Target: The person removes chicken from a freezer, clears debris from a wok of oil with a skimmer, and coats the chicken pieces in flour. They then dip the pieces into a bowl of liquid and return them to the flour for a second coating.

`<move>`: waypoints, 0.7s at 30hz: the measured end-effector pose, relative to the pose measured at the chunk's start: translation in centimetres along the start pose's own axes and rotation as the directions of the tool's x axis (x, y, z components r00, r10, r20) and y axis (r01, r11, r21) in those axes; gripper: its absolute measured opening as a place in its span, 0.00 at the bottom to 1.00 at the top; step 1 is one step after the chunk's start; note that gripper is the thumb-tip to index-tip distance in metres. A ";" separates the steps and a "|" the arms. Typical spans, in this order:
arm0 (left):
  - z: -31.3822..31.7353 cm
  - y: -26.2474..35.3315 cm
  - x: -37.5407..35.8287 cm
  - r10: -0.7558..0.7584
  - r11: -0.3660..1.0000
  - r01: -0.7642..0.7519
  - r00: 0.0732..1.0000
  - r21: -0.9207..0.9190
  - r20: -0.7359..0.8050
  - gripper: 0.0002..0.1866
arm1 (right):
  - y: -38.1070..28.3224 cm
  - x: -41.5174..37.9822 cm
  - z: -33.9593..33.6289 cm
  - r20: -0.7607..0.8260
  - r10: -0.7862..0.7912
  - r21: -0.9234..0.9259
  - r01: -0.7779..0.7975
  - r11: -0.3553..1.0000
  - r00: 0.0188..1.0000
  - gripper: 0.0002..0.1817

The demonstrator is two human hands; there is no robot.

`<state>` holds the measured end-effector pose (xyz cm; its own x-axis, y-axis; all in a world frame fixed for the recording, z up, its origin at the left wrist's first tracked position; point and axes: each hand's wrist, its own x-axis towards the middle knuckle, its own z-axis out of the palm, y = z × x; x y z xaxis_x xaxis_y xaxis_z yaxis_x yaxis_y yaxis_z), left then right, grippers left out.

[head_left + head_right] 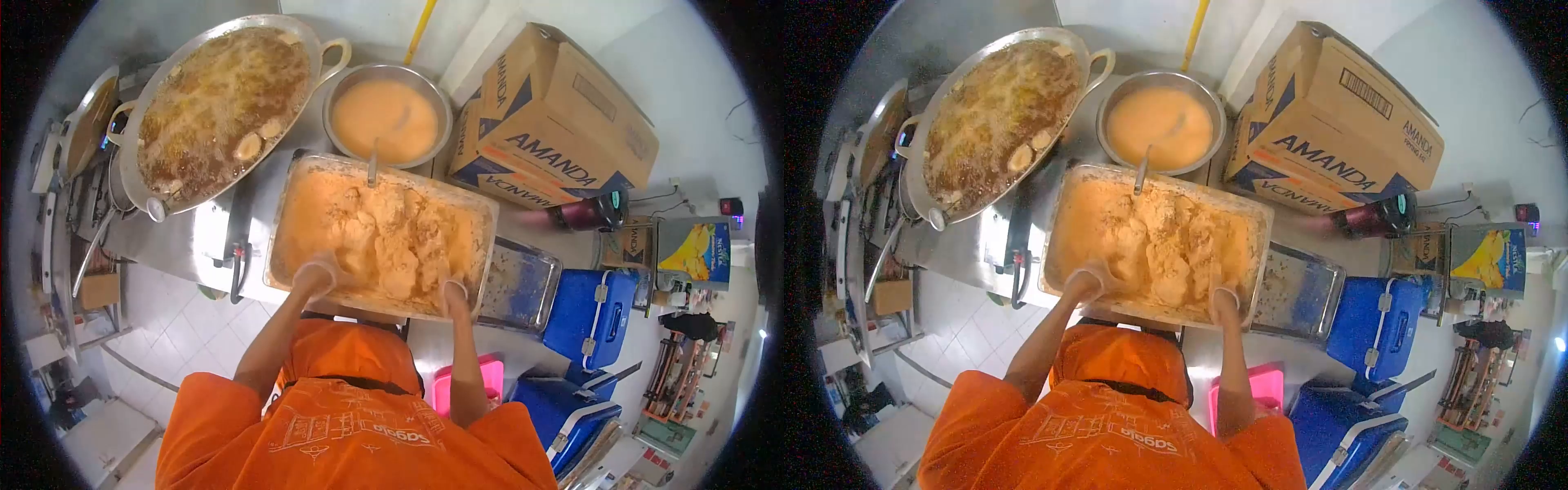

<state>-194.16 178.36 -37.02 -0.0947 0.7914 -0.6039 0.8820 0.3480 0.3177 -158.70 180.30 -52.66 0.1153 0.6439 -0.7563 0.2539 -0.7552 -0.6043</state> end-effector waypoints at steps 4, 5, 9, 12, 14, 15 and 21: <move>1.6 2.5 1.9 0.363 0.898 -0.315 0.925 -0.306 0.115 0.32 | -0.6 1.4 1.4 0.072 0.215 0.212 -0.225 0.951 0.974 0.37; 1.6 3.4 2.2 0.397 0.916 -0.372 0.895 -0.147 0.204 0.32 | -0.4 1.5 1.8 0.156 0.237 0.369 -0.279 0.887 0.959 0.35; 7.9 3.1 8.9 0.471 0.862 -0.505 0.829 0.043 0.303 0.30 | 3.5 7.0 2.0 0.132 -0.080 0.465 0.009 0.885 0.988 0.36; 3.1 4.4 3.0 0.382 0.911 -0.359 0.919 -0.202 0.093 0.29 | 2.1 9.2 2.5 0.134 -0.284 0.518 0.178 0.837 0.949 0.37; -0.2 4.0 0.0 0.361 0.901 -0.349 0.933 -0.259 0.000 0.29 | -0.7 5.0 0.2 0.117 -0.258 0.304 0.212 0.929 0.959 0.38; -1.8 3.3 -0.9 0.343 0.901 -0.342 0.938 -0.268 -0.046 0.29 | -1.3 5.3 -1.3 0.118 -0.247 0.303 0.202 0.931 0.962 0.38; 12.2 -11.3 19.9 0.041 0.633 -0.135 0.989 -0.762 -0.141 0.28 | -2.0 13.1 -8.2 0.816 -0.416 0.534 -0.247 0.809 0.402 0.24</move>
<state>-200.40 184.03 -61.59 -0.1224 0.8681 -0.4811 0.2193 0.4964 0.8399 -149.85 191.24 -59.37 -0.8425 0.4731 -0.2575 -0.3359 -0.8352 -0.4355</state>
